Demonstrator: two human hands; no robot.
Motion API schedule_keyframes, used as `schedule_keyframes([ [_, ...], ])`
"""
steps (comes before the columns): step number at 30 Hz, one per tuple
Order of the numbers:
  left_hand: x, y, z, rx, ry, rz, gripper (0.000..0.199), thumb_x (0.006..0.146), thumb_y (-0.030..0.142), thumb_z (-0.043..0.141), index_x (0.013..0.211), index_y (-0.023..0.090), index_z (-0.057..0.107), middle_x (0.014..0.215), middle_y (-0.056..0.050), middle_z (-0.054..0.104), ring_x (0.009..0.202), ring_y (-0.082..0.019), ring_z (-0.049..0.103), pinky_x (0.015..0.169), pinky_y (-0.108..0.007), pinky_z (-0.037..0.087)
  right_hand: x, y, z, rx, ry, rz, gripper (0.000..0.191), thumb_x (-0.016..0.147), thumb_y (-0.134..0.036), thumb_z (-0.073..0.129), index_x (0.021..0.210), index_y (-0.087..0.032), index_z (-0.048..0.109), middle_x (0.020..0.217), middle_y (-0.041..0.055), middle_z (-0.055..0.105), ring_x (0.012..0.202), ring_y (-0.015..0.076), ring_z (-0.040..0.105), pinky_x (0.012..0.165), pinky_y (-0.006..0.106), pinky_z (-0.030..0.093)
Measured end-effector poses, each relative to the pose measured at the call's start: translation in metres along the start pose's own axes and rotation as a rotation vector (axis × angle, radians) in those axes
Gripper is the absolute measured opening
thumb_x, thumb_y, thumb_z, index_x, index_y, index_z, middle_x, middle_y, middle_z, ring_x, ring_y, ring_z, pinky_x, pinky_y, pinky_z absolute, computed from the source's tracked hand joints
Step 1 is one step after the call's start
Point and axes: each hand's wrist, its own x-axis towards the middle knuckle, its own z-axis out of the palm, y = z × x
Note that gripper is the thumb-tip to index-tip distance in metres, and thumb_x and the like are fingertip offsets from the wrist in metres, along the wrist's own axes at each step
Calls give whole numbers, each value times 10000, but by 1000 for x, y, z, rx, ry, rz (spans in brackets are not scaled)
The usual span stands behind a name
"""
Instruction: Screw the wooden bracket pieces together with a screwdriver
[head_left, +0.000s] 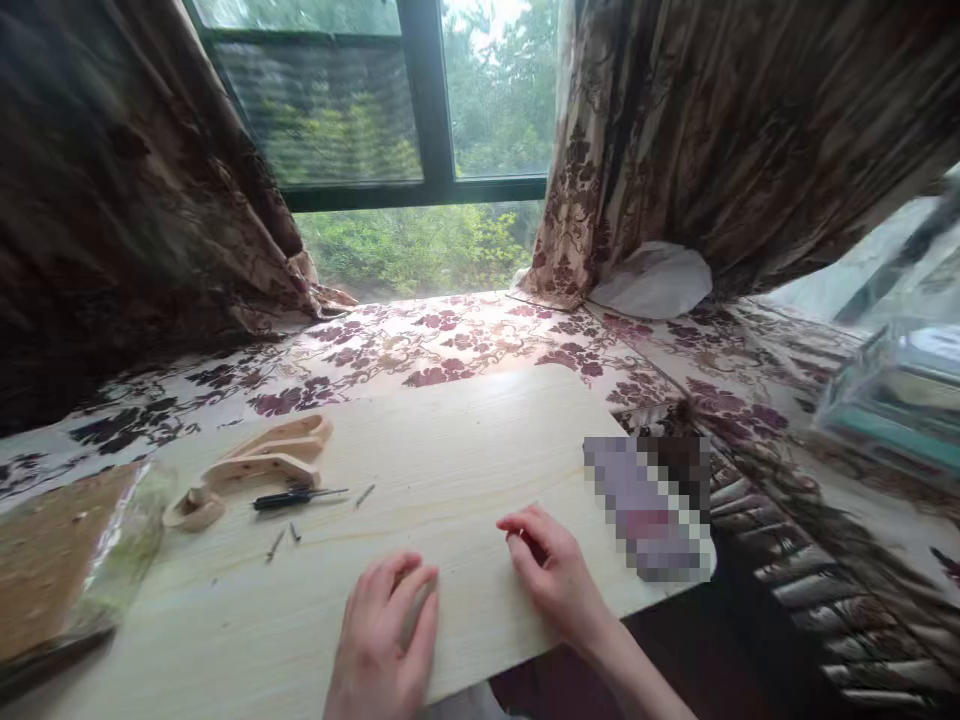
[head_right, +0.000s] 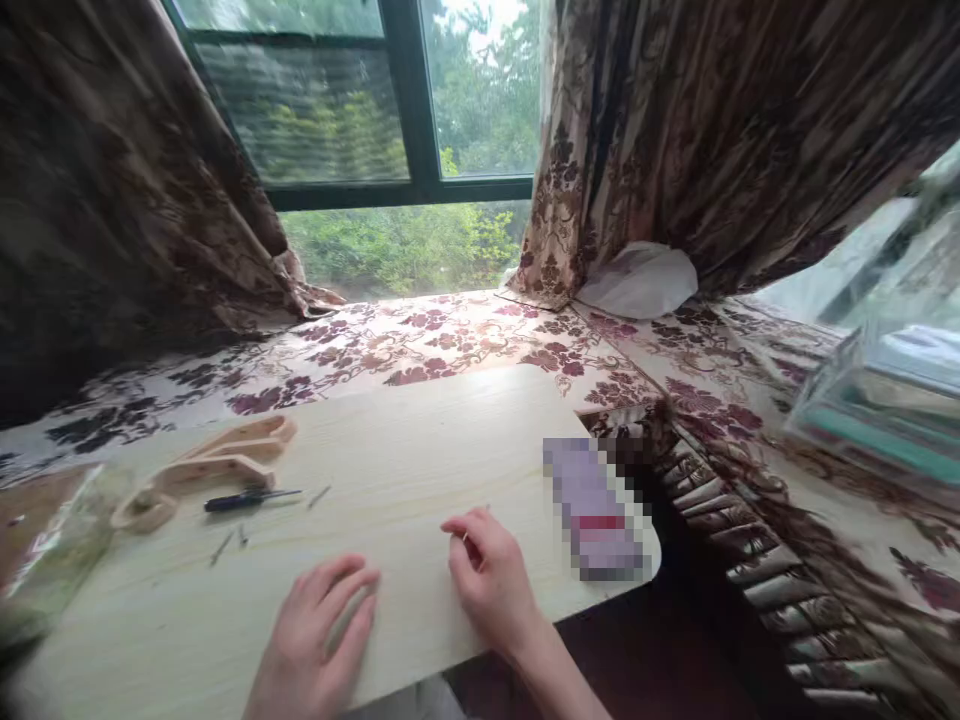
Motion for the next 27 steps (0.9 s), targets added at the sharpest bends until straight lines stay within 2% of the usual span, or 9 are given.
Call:
schedule_keyframes([
  [27,1,4,-1,-15,19,-41,207,856,203,533,1058,243,555,1083,-46,543,1052,-199,494,866,-359,451,-4,3,0,-21,5,-6,186,845,-143,464,902,-171,639,794,46,594,724,163,566,630,278,438],
])
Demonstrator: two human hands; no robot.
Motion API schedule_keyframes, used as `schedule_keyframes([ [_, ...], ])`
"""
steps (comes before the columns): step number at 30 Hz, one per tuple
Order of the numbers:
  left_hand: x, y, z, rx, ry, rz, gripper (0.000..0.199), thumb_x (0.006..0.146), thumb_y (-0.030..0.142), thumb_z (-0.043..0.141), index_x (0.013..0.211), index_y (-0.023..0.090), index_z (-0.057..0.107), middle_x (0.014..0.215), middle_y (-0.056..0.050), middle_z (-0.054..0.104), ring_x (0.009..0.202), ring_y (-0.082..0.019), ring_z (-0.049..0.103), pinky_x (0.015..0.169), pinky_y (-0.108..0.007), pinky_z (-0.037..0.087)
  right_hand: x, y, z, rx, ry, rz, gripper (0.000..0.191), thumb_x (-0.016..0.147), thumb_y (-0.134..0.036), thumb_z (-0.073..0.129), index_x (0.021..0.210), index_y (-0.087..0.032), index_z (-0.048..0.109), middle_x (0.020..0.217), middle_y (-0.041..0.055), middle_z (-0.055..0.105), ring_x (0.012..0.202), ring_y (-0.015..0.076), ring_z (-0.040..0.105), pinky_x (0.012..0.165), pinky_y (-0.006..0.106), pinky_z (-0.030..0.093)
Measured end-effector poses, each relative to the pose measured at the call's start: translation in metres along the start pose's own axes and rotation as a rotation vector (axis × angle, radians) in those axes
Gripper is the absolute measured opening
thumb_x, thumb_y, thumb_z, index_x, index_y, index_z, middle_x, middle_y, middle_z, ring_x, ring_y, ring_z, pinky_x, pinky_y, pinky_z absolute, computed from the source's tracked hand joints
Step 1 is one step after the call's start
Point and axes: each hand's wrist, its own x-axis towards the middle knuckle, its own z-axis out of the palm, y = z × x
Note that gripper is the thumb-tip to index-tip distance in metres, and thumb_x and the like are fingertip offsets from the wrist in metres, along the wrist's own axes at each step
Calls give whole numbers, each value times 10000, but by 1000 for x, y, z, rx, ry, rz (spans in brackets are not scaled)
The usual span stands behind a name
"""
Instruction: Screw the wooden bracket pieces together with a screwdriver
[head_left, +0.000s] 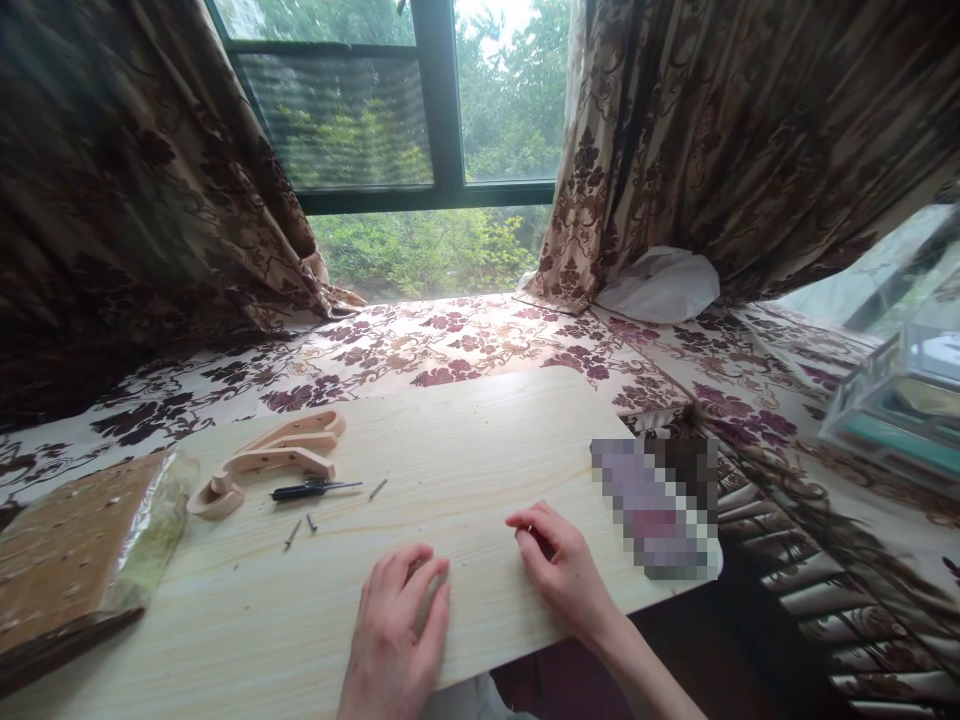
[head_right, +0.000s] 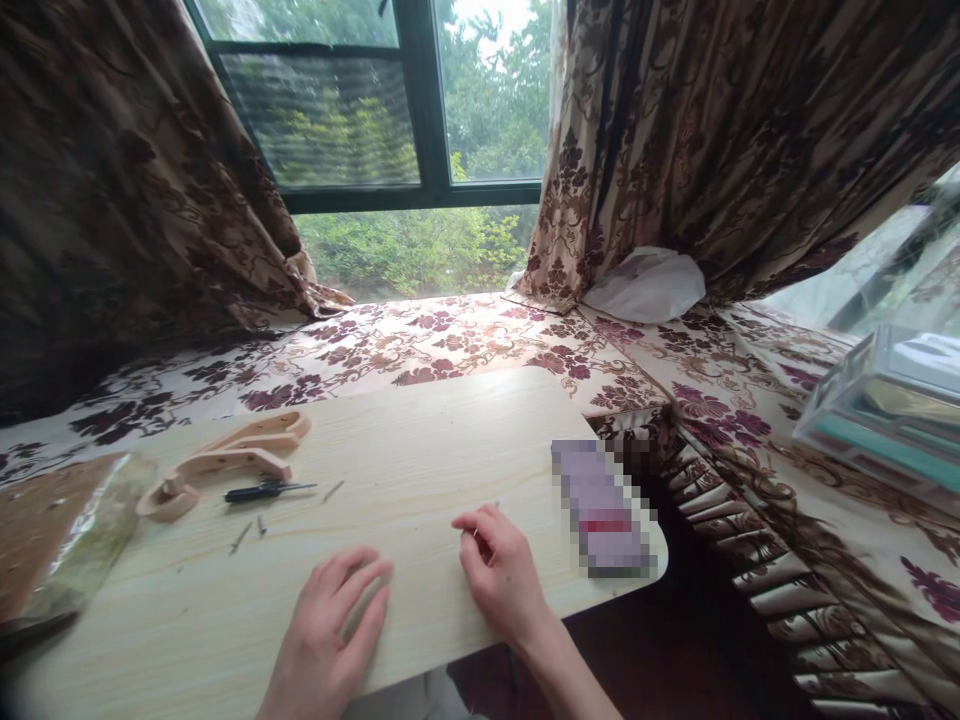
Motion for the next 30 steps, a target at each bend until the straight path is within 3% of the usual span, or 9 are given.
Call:
schedule_keyframes([
  [30,2,0,0,-20,17,-21,190,850,241,533,1030,248,595,1079,-49,564,1052,-213,518,868,-368,459,2,-6,-2,-12,15,-3,192,836,-145,466,879,-186,648,775,38,603,703,158,572,621,274,453],
])
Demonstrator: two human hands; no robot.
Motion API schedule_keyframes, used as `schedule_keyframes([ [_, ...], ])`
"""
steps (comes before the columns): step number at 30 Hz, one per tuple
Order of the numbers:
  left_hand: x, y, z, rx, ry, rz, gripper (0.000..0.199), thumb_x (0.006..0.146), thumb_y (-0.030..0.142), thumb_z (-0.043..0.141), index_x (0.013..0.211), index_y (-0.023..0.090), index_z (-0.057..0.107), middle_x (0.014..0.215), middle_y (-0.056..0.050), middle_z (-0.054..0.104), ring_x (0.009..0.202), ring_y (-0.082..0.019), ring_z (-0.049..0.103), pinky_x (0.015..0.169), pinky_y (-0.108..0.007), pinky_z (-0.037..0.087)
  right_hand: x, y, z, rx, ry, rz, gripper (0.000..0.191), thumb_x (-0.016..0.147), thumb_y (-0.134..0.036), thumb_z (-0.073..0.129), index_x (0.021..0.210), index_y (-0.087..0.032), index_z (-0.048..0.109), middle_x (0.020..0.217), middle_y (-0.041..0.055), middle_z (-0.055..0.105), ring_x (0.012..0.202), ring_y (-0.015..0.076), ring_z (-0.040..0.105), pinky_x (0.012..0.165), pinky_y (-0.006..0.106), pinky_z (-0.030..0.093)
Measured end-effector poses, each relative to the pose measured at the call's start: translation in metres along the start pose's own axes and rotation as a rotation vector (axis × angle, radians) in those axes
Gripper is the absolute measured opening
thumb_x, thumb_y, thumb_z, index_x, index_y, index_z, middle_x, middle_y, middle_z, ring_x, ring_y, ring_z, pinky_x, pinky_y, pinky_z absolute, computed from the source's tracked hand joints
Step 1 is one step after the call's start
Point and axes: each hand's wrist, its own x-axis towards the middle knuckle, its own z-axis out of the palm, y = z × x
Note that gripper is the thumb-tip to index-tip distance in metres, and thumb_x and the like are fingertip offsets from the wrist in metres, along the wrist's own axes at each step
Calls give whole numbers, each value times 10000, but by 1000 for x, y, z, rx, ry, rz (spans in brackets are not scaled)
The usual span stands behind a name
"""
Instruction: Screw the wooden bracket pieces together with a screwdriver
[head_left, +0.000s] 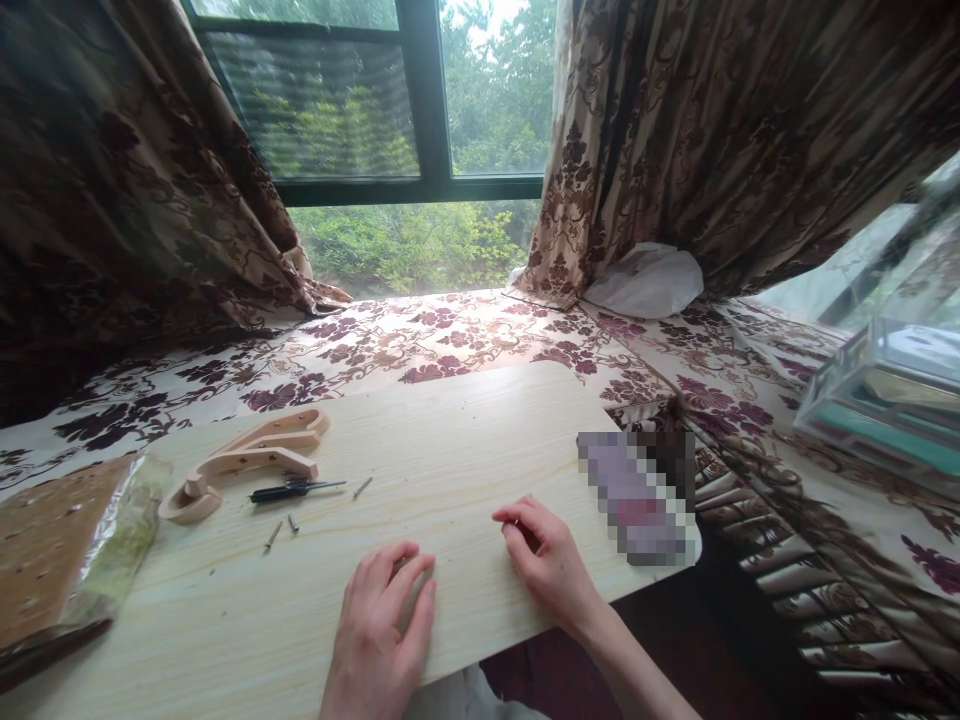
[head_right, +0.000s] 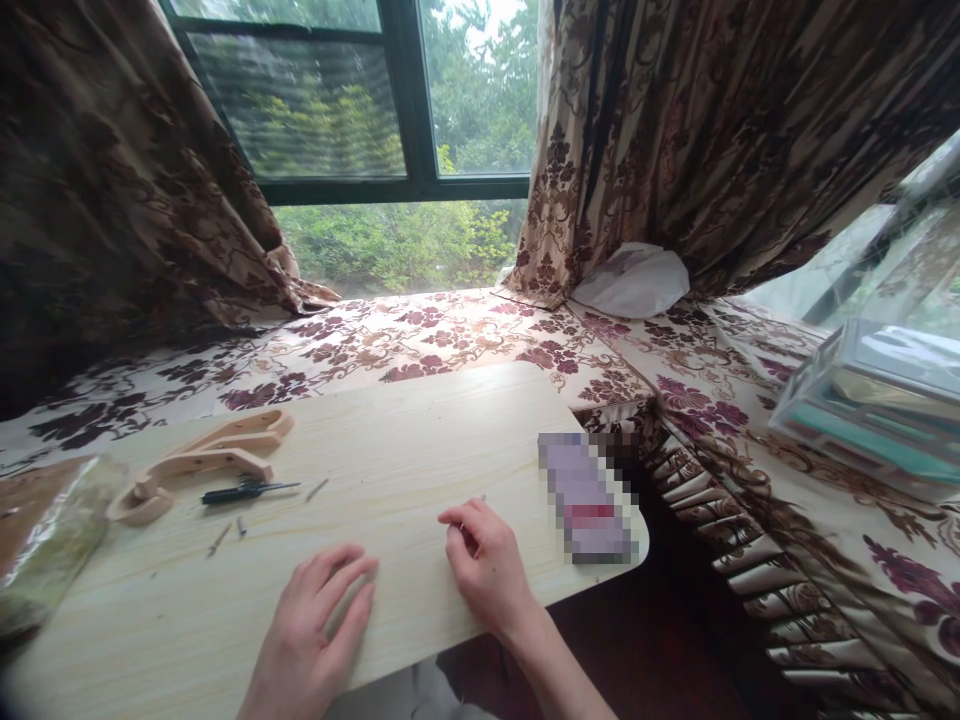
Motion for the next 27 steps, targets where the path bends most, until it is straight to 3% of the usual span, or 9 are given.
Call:
schedule_keyframes([
  [27,2,-1,2,-14,7,0,195,852,241,532,1033,239,605,1083,-55,564,1051,-215,522,877,-372,459,0,1,0,1,11,-9,199,824,-130,470,879,-191,651,769,30,606,708,152,569,638,271,454],
])
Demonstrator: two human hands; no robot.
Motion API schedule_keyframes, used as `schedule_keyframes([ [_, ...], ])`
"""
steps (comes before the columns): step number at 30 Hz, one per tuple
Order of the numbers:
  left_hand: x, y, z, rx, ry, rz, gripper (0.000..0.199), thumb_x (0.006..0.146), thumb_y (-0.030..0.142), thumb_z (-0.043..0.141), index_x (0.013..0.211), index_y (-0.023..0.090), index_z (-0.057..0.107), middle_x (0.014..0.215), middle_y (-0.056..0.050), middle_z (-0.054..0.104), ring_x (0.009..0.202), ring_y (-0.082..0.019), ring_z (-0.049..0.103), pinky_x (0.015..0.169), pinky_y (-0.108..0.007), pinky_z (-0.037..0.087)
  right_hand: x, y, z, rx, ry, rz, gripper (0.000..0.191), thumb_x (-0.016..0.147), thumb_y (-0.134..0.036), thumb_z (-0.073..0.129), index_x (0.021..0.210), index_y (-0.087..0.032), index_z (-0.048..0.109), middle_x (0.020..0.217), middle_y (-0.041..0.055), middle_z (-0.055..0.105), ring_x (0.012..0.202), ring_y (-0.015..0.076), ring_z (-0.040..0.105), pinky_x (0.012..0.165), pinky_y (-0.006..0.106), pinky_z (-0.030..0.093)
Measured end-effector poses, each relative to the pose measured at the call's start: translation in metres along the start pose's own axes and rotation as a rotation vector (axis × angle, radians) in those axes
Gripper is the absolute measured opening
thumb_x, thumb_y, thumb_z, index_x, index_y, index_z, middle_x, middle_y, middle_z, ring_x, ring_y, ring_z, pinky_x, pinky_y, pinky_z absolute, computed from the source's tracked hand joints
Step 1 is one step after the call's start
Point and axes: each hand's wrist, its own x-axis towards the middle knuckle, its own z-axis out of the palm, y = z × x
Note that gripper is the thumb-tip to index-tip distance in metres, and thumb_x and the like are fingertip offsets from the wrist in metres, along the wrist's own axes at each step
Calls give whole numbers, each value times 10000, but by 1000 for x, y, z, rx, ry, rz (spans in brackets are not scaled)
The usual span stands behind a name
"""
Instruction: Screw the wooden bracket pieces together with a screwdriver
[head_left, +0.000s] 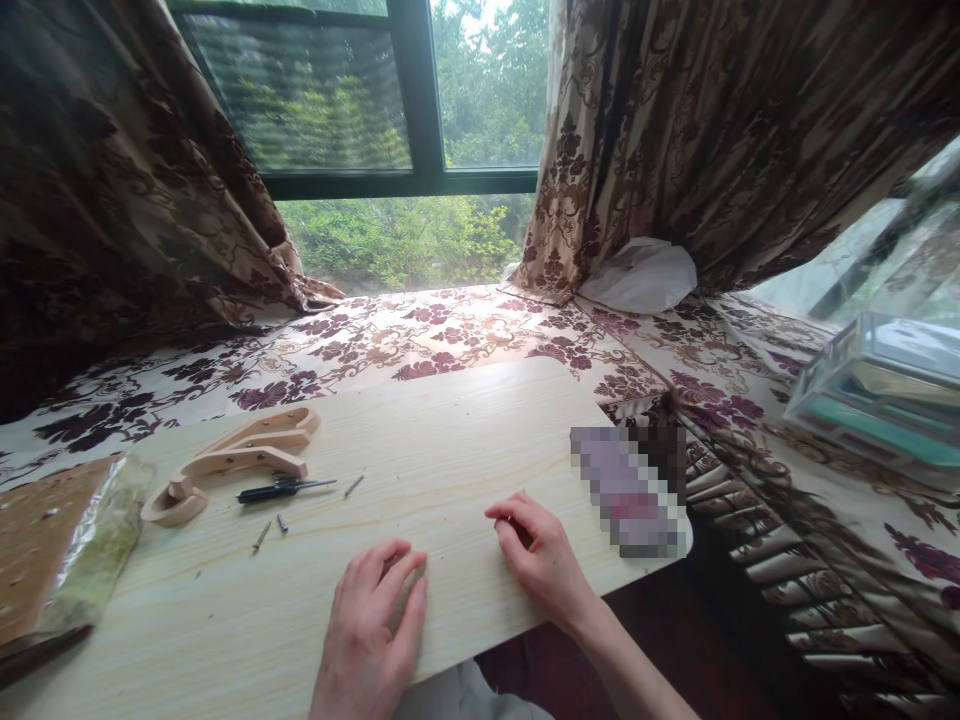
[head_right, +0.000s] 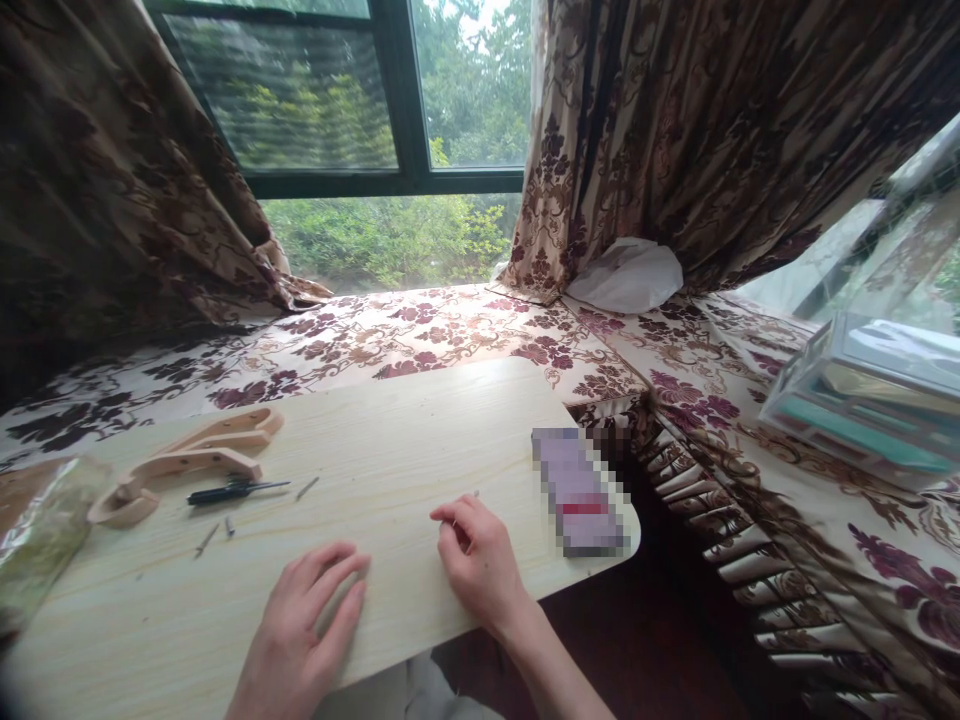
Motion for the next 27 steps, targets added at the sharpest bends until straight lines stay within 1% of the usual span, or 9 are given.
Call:
schedule_keyframes([
  [10,1,1,-2,-2,9,-4,183,851,282,533,1008,247,622,1062,-52,584,1027,-218,540,858,-368,467,1,-1,-1,-6,9,-15,204,810,-122,472,870,-195,652,759,29,613,692,151,574,619,265,453],
  [17,3,2,-2,-8,6,-4,182,850,259,534,1015,246,611,1063,-49,578,1033,-214,529,864,-367,456,1,-2,-1,-2,-3,10,202,820,-131,466,875,-190,651,774,35,610,704,153,574,621,267,448],
  [27,2,3,-3,-41,-1,-29,185,844,261,542,1010,245,622,1059,-46,583,1024,-214,536,874,-367,449,0,-4,-2,0,-1,15,202,824,-138,470,876,-189,658,753,27,592,666,144,556,592,261,435],
])
